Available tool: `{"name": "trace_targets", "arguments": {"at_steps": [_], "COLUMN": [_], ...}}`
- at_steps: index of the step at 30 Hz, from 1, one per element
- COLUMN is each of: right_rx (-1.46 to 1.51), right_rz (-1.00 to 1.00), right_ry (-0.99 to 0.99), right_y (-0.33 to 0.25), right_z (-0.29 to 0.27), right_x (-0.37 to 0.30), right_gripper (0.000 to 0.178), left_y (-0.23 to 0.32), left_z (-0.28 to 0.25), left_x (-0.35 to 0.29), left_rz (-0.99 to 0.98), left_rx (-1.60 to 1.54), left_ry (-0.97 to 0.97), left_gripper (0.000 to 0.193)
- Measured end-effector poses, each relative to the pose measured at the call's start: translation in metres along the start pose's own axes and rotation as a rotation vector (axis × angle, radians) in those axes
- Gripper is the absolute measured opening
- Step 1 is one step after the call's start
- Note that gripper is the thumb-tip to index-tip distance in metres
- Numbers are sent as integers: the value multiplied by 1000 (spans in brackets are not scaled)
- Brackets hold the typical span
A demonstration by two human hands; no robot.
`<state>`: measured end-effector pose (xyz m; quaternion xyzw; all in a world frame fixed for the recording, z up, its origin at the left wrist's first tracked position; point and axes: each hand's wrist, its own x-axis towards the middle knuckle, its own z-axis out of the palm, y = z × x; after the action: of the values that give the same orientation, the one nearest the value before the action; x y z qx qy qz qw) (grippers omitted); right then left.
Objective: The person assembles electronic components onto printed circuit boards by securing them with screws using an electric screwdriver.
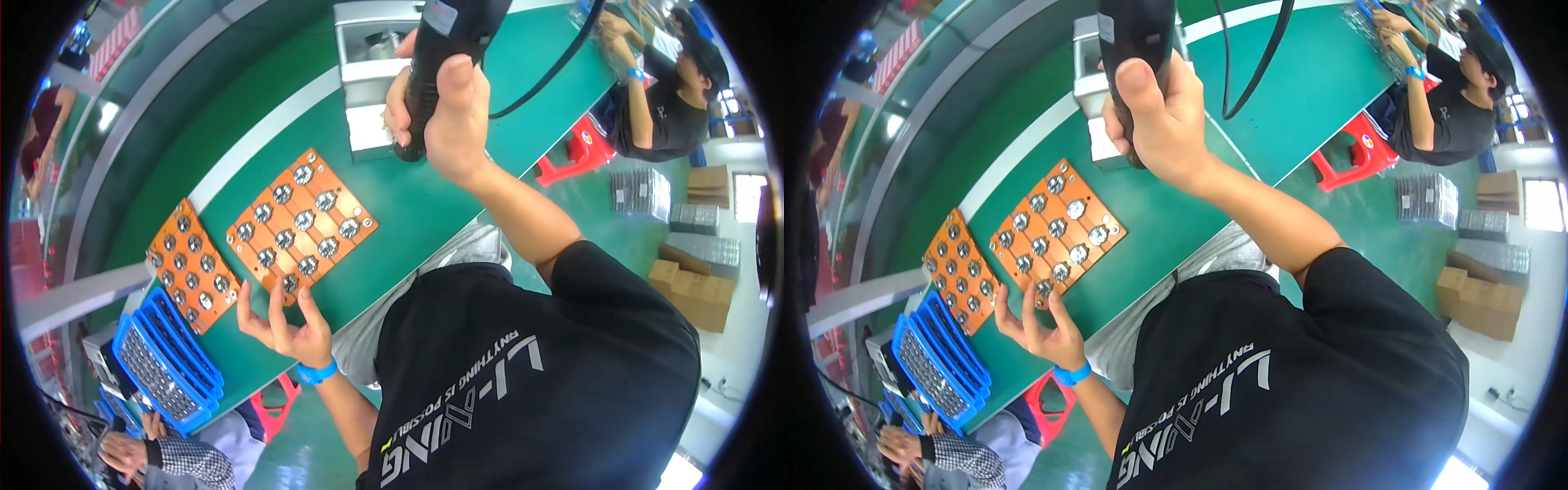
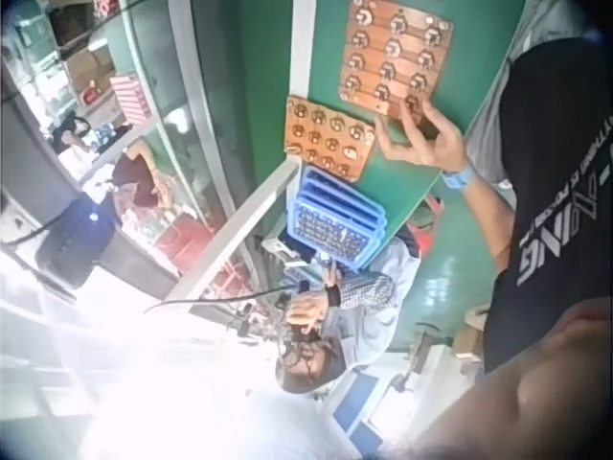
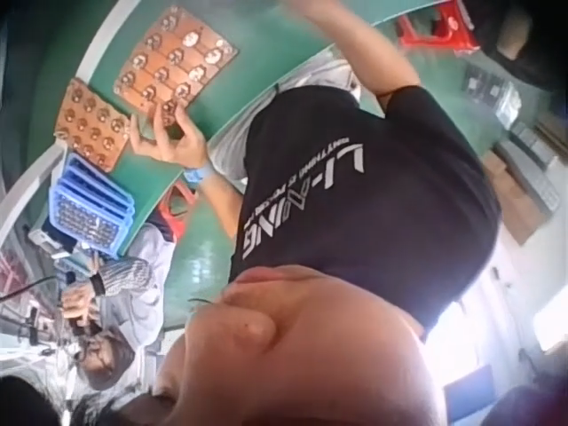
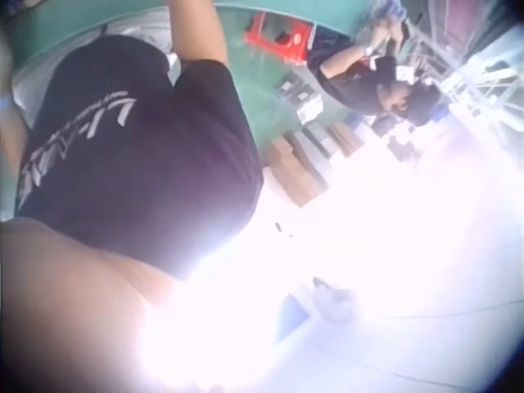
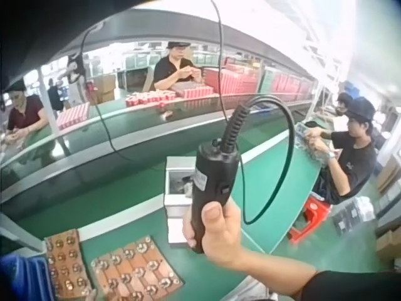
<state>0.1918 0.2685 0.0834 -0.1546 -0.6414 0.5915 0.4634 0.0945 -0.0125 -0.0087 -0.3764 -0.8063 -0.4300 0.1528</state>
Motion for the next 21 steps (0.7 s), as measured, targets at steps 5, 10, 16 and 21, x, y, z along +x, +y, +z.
{"name": "trace_targets", "arguments": {"at_steps": [5,10,16,21], "right_rx": [251,368,392,394], "right_rz": [29,2,56,67], "right_ry": [-171,-211,-227,-280], "right_y": [7,29,37,42], "right_z": [64,116,125,128], "right_x": [-46,-73,-78,-82], "right_gripper": [95,96,96,94], "left_y": [2,-3,-5,-8], "left_z": [3,3,6,6], "left_x": [3,7,4,2], "left_rz": [-55,13,7,-7], "left_rx": [-12,53,52,27], "left_ry": [-47,-106,-102,-88], "left_gripper": [17,18,15,16]}}
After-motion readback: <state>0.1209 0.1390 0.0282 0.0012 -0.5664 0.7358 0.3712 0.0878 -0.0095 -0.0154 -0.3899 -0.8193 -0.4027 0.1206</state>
